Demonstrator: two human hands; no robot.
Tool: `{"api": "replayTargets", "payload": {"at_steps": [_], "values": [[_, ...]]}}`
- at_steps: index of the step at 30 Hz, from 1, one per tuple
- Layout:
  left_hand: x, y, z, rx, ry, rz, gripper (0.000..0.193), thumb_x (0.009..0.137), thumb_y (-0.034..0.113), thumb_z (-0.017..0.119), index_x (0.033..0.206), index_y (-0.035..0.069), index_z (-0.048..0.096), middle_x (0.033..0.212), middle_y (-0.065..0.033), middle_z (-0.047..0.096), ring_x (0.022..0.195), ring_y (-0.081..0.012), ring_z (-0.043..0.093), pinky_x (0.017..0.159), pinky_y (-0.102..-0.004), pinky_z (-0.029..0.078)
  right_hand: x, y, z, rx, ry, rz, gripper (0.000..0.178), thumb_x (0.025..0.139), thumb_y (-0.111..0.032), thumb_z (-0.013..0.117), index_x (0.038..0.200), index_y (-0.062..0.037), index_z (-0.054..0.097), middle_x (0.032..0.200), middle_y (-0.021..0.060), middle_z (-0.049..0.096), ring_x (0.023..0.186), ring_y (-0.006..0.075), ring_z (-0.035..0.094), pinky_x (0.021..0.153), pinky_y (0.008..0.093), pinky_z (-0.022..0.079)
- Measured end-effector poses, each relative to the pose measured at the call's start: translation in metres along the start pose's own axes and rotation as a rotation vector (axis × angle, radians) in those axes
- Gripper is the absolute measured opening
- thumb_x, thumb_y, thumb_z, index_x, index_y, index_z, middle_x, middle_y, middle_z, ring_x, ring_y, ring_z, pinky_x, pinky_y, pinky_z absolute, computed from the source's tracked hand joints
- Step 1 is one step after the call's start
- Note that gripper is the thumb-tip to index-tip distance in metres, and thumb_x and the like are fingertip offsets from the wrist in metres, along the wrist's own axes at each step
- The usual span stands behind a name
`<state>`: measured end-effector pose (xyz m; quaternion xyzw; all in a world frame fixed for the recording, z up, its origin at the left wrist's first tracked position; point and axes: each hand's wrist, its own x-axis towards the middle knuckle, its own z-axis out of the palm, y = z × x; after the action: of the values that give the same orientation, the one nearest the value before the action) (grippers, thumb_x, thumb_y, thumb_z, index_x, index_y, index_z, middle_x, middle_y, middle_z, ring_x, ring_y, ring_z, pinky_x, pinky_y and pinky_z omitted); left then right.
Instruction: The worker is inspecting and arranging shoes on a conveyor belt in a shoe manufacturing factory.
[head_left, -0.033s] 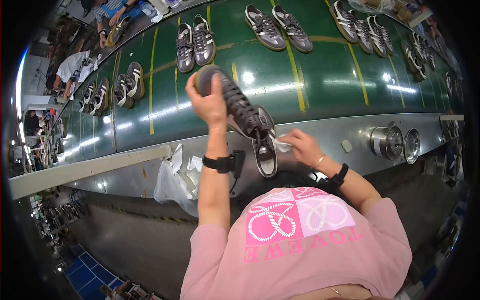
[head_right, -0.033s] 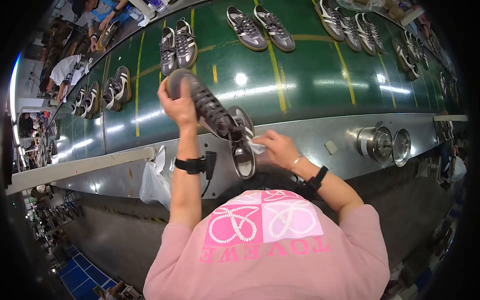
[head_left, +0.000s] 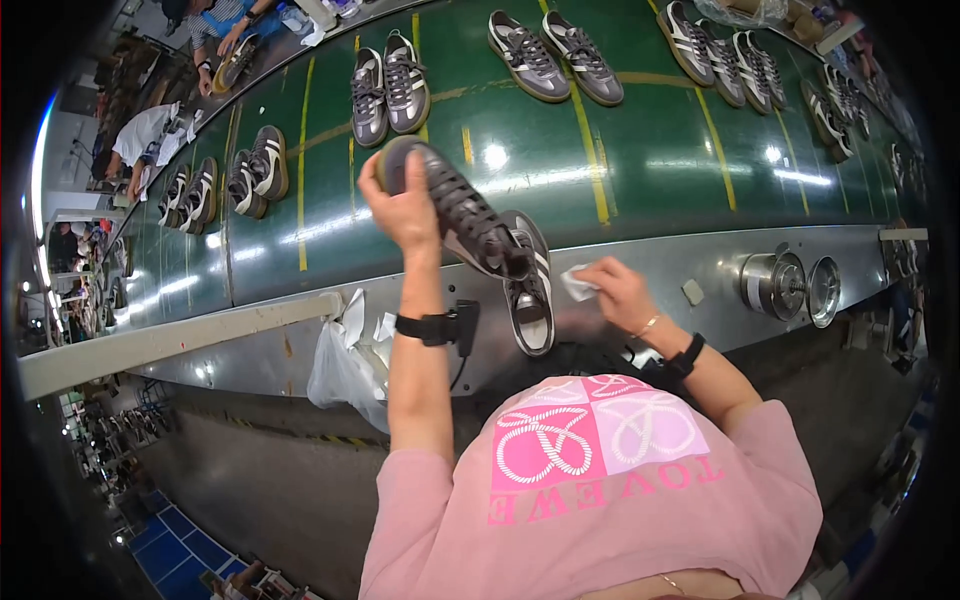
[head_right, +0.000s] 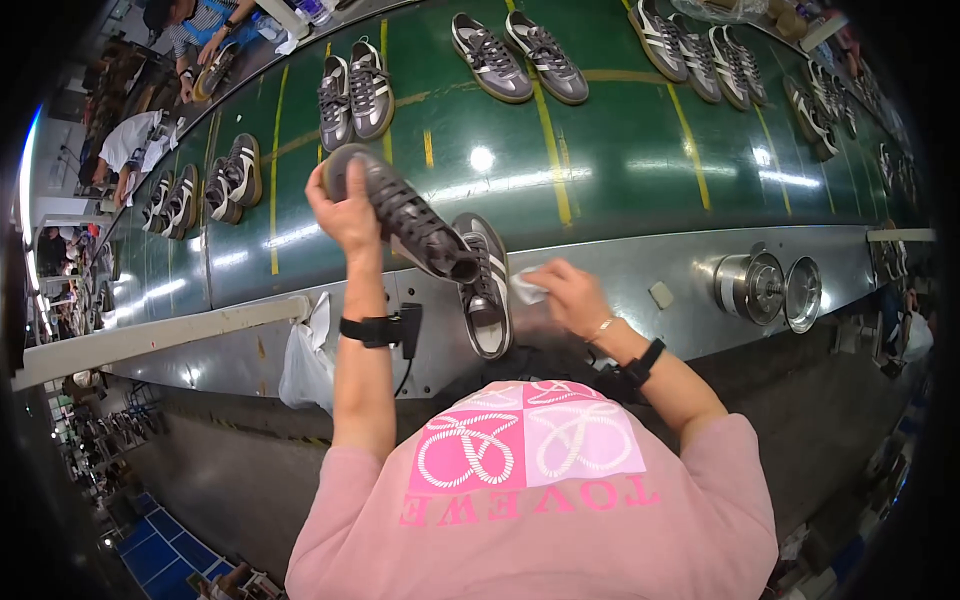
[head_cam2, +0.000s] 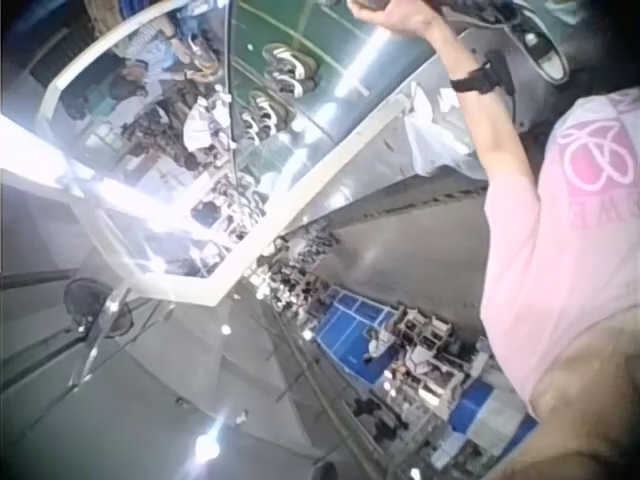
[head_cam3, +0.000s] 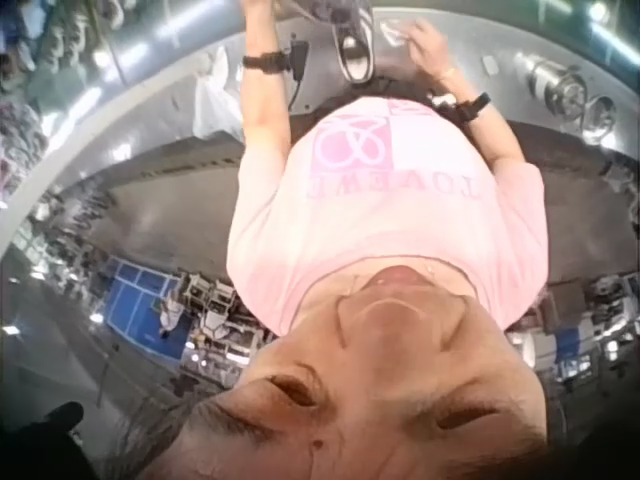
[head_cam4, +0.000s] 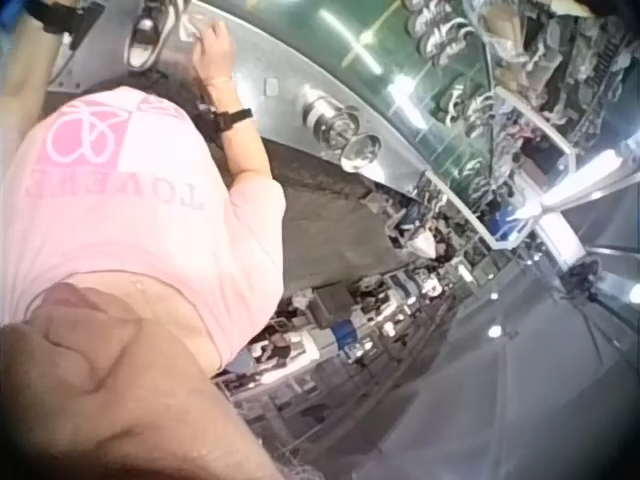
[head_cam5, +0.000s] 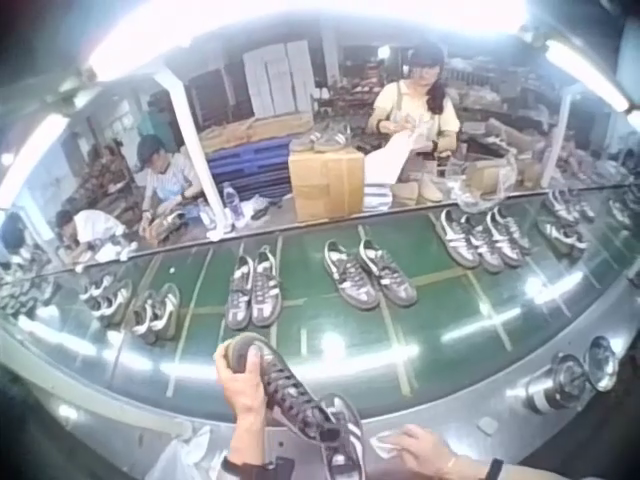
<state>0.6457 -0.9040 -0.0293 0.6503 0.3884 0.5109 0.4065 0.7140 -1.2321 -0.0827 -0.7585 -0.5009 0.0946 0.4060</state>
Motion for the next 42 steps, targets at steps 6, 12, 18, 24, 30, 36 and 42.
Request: {"api": "replayTargets", "payload": {"at_steps": [6,12,18,24,30,36,42], "values": [[0.013,-0.035,-0.037,-0.44,-0.148,-0.515,0.061,0.089,0.025,0.078,0.134,-0.002,0.046,0.121,-0.0172,0.059,0.106,-0.0246,0.061,0.091,-0.0344,0.051,-0.064,0.041,-0.109,-0.281,0.609,0.312,0.041,0.081,0.012,0.058,0.113,-0.0091,0.072,0.101,0.0096,0.067,0.09,0.0225,0.066,0.072,0.0334,0.053],[-0.039,-0.116,-0.056,0.423,-0.583,-0.359,0.066,0.094,0.047,0.061,0.146,0.01,0.047,0.141,-0.0252,0.047,0.129,-0.0399,0.046,0.111,-0.0438,0.034,-0.143,0.1,-0.231,-0.79,0.969,0.388,0.027,0.089,0.002,0.064,0.115,-0.004,0.07,0.108,0.0117,0.069,0.1,0.0265,0.067,0.084,0.0361,0.053],[-0.081,-0.069,-0.06,0.476,-0.98,-0.014,0.054,0.091,0.046,0.065,0.138,0.02,0.057,0.149,-0.0221,0.038,0.134,-0.0455,0.036,0.112,-0.05,0.032,-0.243,0.156,-0.319,-1.011,1.061,0.523,0.025,0.093,-0.012,0.066,0.117,-0.0102,0.072,0.11,0.0094,0.07,0.094,0.0285,0.067,0.08,0.0365,0.053],[-0.09,-0.056,-0.083,0.278,-1.089,-0.215,0.07,0.068,0.006,0.057,0.137,0.02,0.057,0.157,-0.0247,0.027,0.145,-0.043,0.029,0.118,-0.0442,0.027,-0.222,0.143,-0.311,-1.256,0.724,0.922,0.029,0.096,-0.027,0.06,0.12,-0.0135,0.071,0.118,0.0065,0.068,0.109,0.0263,0.062,0.1,0.0436,0.042],[-0.105,-0.037,-0.098,0.3,-1.005,-0.063,0.06,0.075,0.011,0.069,0.132,0.026,0.06,0.149,-0.0223,0.036,0.131,-0.0421,0.048,0.105,-0.0421,0.045,-0.123,0.072,-0.225,-0.557,0.651,0.383,0.022,0.094,-0.002,0.057,0.111,-0.0077,0.071,0.104,0.0096,0.069,0.095,0.0225,0.065,0.083,0.0326,0.05],[-0.136,-0.012,-0.085,0.638,-0.877,-0.058,0.049,0.083,0.022,0.074,0.127,0.039,0.061,0.138,-0.0189,0.048,0.096,-0.0442,0.066,0.083,-0.0497,0.054,-0.041,0.046,-0.068,0.098,-0.061,0.346,0.023,0.091,-0.02,0.066,0.106,-0.0027,0.072,0.093,0.0125,0.066,0.075,0.0269,0.062,0.071,0.0357,0.051],[-0.154,-0.013,-0.07,0.605,-0.508,0.39,0.025,0.084,0.022,0.075,0.106,0.01,0.071,0.121,-0.0174,0.059,0.096,-0.0378,0.06,0.086,-0.0428,0.048,0.027,0.0,0.012,-0.054,-0.117,0.212,0.036,0.09,-0.028,0.069,0.115,-0.0018,0.068,0.112,0.0134,0.061,0.097,0.0305,0.062,0.086,0.0395,0.052]]}}
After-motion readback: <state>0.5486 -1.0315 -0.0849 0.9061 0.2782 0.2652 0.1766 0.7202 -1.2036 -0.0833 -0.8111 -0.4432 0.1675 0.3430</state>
